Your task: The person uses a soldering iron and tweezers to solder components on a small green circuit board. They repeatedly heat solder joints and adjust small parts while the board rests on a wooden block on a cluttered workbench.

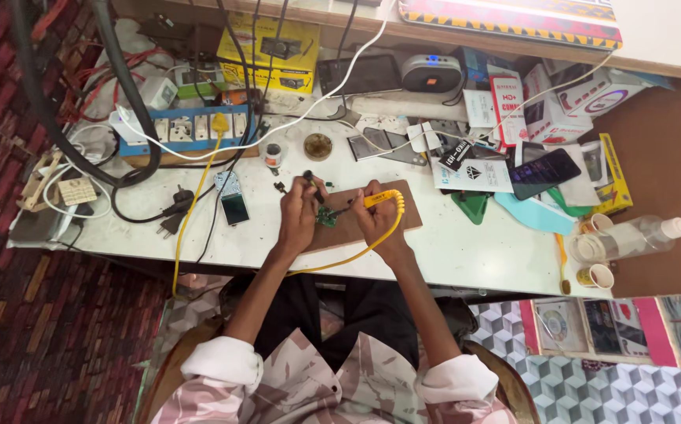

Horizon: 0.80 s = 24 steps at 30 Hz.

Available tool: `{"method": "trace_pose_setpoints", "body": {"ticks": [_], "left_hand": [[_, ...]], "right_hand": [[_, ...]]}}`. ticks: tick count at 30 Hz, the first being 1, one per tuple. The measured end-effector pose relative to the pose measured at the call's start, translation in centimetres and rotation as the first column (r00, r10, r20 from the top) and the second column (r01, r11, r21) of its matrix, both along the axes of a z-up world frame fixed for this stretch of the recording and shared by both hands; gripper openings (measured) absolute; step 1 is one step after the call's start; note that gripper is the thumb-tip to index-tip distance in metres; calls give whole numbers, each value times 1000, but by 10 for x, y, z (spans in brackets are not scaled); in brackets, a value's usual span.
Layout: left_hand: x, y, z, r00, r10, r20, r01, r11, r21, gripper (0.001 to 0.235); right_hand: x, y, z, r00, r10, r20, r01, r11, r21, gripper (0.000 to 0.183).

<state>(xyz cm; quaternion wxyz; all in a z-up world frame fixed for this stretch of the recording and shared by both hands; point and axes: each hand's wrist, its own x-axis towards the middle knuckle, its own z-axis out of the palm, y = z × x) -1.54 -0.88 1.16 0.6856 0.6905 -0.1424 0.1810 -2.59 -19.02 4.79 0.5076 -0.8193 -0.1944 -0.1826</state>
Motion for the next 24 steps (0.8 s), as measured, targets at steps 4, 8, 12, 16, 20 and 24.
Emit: {"method": "trace_pose_setpoints", "body": {"ticks": [4,8,12,16,20,24], "left_hand": [[3,1,1,1000,-1,-23,2,999,36,15],[9,2,6,998,-42,-41,46,996,83,16],[5,2,3,997,-68,45,59,984,169,12],[1,6,5,992,11,127,-53,941,334,8],[-4,10,1,971,23,238,-128,890,437,15],[-7,7,-9,962,89,259,-171,934,315,14]], "right_hand": [[2,1,-1,999,5,49,-5,1000,3,25],[3,4,2,996,-28,89,33,998,-49,26],[-4,3,0,1000,-1,10,1,1000,-31,25],[-1,3,5,999,15,28,-14,999,-47,24],[3,3,3,996,13,86,-7,998,-62,26],[8,2,2,994,9,112,0,997,-80,24]]}}
